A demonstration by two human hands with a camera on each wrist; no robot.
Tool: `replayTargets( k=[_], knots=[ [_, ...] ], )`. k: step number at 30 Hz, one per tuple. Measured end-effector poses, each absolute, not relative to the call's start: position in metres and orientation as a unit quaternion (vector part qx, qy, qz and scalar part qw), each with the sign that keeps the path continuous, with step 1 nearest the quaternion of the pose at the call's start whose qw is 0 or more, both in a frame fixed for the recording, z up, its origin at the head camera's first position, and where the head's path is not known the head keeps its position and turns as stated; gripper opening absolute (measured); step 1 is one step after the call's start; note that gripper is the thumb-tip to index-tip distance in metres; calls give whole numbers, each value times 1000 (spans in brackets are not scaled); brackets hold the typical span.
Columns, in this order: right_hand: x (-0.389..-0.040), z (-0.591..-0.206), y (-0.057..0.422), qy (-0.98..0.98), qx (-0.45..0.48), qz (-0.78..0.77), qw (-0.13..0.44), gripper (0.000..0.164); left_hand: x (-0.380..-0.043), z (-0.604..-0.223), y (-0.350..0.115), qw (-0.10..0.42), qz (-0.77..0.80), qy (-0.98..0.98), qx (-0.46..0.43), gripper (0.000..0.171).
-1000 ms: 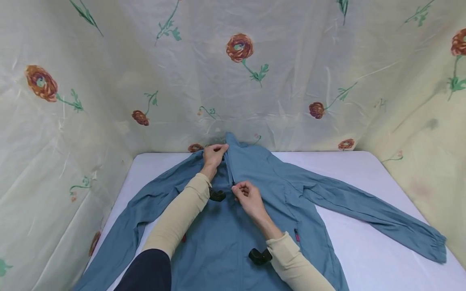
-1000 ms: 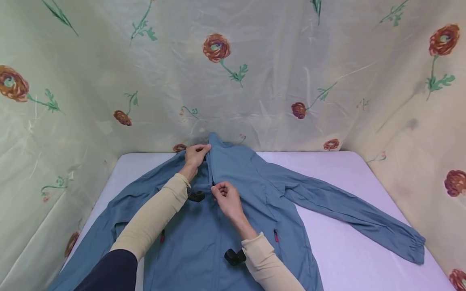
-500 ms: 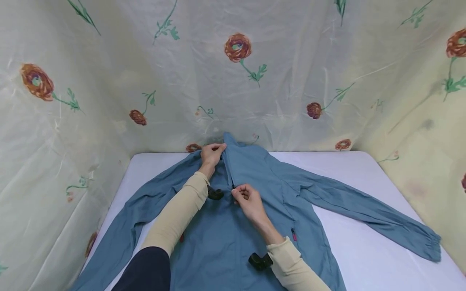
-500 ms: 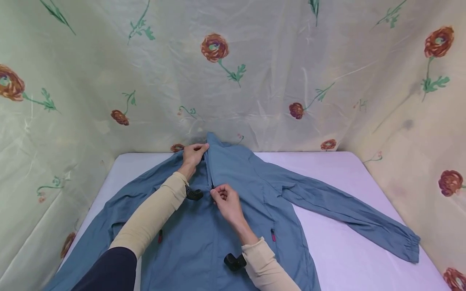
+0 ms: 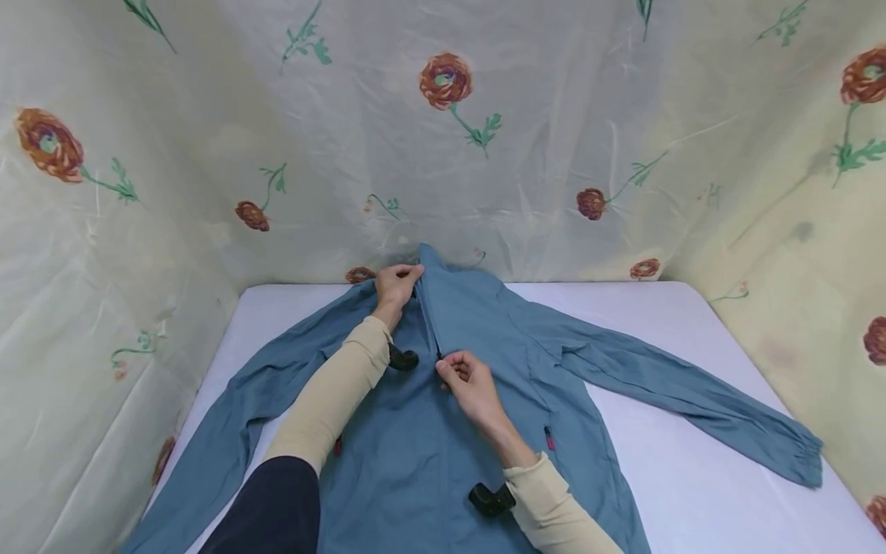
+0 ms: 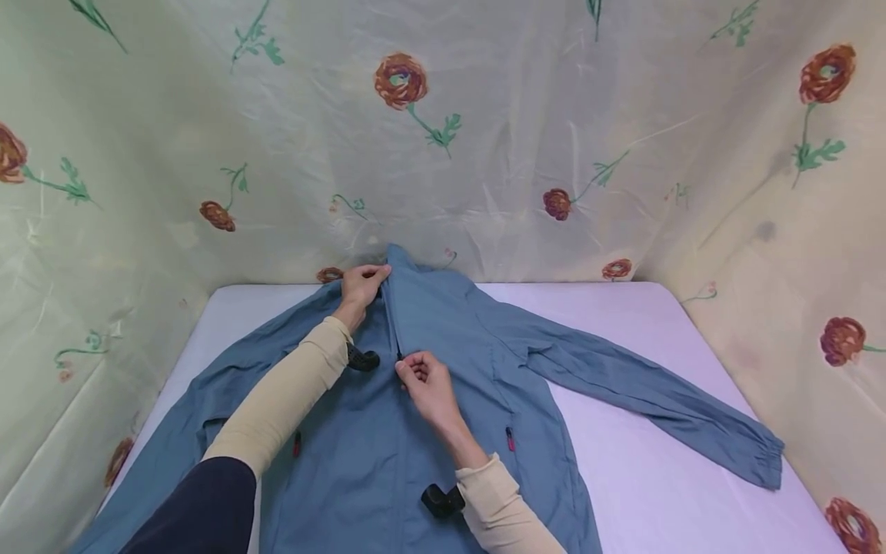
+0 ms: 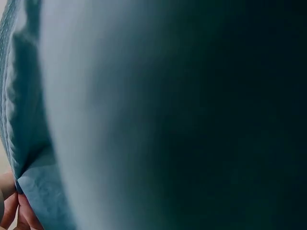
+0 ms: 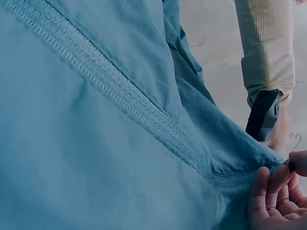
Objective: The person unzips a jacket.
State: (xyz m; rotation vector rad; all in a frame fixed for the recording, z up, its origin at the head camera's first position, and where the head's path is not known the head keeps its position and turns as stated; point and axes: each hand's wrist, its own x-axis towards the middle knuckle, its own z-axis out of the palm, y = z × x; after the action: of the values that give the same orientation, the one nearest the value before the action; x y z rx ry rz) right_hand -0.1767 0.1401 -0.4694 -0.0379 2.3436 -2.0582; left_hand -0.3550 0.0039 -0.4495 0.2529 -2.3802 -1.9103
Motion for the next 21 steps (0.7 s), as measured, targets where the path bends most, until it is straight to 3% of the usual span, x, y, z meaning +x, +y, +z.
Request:
replayTargets(
  k=[21],
  knots=[
    [-155,-440,140,756,-22,-652,49,17,-371,-457,-1,43,-596,-797,91,24]
  ],
)
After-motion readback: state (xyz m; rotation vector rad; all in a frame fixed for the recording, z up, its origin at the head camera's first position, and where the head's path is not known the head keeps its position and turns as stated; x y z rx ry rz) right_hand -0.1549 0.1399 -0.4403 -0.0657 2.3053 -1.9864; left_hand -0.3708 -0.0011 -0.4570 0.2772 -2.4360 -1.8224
